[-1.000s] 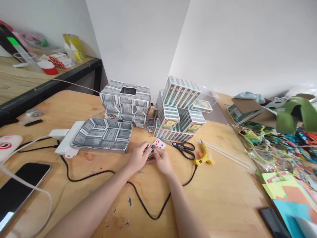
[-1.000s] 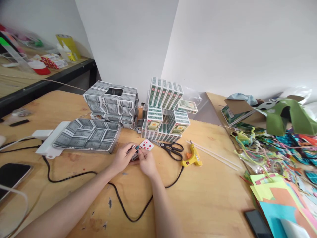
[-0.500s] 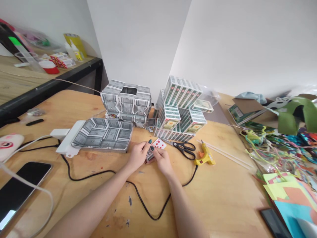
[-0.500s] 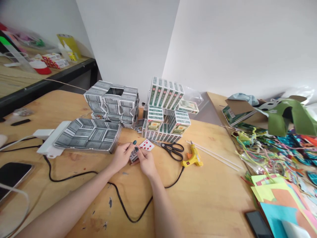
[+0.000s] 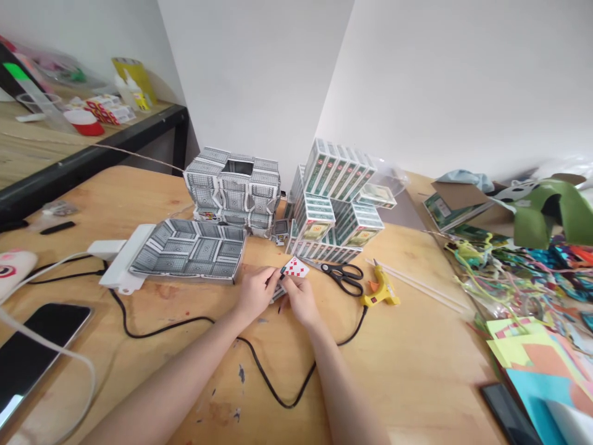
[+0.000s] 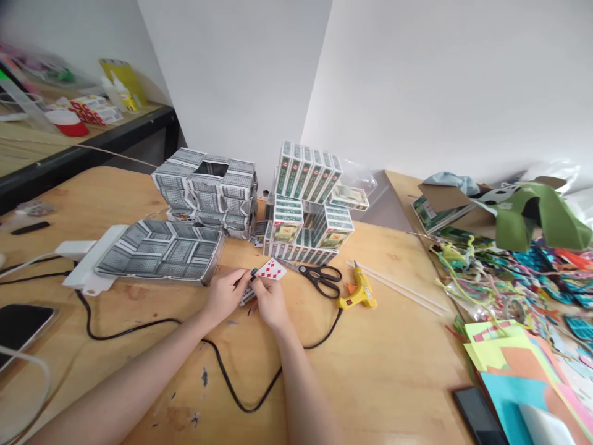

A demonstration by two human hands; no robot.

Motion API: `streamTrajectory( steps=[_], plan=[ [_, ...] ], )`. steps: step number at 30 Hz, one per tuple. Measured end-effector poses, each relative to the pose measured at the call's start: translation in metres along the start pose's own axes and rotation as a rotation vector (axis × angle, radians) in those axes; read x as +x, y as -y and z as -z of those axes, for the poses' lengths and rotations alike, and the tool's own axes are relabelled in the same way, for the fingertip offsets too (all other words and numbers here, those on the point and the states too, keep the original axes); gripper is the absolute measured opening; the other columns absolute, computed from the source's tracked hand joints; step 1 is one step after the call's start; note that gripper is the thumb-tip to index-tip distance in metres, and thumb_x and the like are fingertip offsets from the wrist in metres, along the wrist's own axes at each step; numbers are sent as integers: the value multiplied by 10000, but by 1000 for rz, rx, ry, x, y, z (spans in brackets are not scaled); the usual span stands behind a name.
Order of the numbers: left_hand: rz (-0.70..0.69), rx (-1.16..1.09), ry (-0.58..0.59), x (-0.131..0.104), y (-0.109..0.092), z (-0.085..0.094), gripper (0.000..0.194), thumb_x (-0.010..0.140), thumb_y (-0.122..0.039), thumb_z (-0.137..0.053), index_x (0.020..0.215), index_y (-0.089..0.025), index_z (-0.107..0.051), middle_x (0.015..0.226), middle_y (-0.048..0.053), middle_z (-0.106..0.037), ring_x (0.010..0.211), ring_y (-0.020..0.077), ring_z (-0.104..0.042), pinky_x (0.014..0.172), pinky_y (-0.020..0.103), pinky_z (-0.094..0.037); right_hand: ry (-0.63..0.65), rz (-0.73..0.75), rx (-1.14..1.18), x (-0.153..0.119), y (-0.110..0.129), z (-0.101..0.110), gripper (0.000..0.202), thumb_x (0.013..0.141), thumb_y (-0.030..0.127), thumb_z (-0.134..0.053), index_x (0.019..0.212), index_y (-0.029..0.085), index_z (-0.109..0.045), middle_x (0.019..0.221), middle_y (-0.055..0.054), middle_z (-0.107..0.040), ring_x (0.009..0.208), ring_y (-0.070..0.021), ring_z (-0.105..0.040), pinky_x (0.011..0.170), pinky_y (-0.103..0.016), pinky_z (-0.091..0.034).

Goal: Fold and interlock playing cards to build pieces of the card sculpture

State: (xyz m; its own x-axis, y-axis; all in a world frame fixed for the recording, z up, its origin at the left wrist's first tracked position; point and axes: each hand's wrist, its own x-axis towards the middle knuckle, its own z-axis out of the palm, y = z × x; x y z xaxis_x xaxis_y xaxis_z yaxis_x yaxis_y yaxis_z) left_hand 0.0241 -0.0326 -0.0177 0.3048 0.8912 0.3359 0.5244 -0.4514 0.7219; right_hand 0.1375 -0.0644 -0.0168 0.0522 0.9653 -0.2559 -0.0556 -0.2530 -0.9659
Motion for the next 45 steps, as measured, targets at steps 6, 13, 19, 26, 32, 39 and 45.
streamTrajectory(
  steps=[6,13,19,26,32,39,45],
  plan=[
    [-38,-6,0,-2,0,-1,305,866,-309,-375,667,-183,-568,650,26,-609,602,118,-532,590,218,-380,-27,5,-27,-1,0,-1,269,750,334,-432,540,170,-471,421,40,-464,323,-83,-462,296,-174,-382],
    [11,-14,-37,-1,-1,-1,338,859,-341,-386,649,-174,-591,573,16,-585,539,110,-507,556,216,-374,-26,17,-27,-2,-3,-3,210,737,280,-407,582,169,-494,460,30,-510,344,-83,-462,350,-192,-427],
    [137,-111,-51,0,-1,-1,333,844,-357,-419,698,-155,-640,630,24,-647,540,108,-534,514,207,-370,41,47,-3,-5,-4,-5,162,732,244,-395,664,174,-525,494,28,-548,363,-88,-488,358,-187,-421],
    [211,-242,-55,4,2,-1,316,844,-358,-434,795,-147,-665,663,24,-673,560,116,-573,519,200,-415,77,74,12,-5,-9,-7,273,813,365,-386,941,192,-554,594,-3,-587,471,-144,-557,425,-251,-459],
    [49,-179,-73,1,0,1,258,856,-282,-430,888,-168,-659,877,47,-695,773,142,-630,700,221,-463,-194,240,-299,-5,-10,3,264,828,418,-405,843,207,-562,690,-32,-603,541,-148,-534,528,-271,-451],
    [-135,-81,-169,0,3,-3,181,827,-230,-494,903,-186,-652,869,35,-702,768,136,-646,722,230,-490,-495,437,-444,-7,-9,8,236,822,356,-453,856,191,-618,771,-35,-670,602,-144,-595,590,-249,-466],
    [-188,-25,-183,1,5,-4,155,817,-215,-509,865,-178,-651,823,28,-705,723,127,-650,678,218,-498,-589,494,-481,-6,-12,3,188,822,301,-475,859,180,-615,798,-39,-687,676,-148,-635,618,-236,-485]
  ],
)
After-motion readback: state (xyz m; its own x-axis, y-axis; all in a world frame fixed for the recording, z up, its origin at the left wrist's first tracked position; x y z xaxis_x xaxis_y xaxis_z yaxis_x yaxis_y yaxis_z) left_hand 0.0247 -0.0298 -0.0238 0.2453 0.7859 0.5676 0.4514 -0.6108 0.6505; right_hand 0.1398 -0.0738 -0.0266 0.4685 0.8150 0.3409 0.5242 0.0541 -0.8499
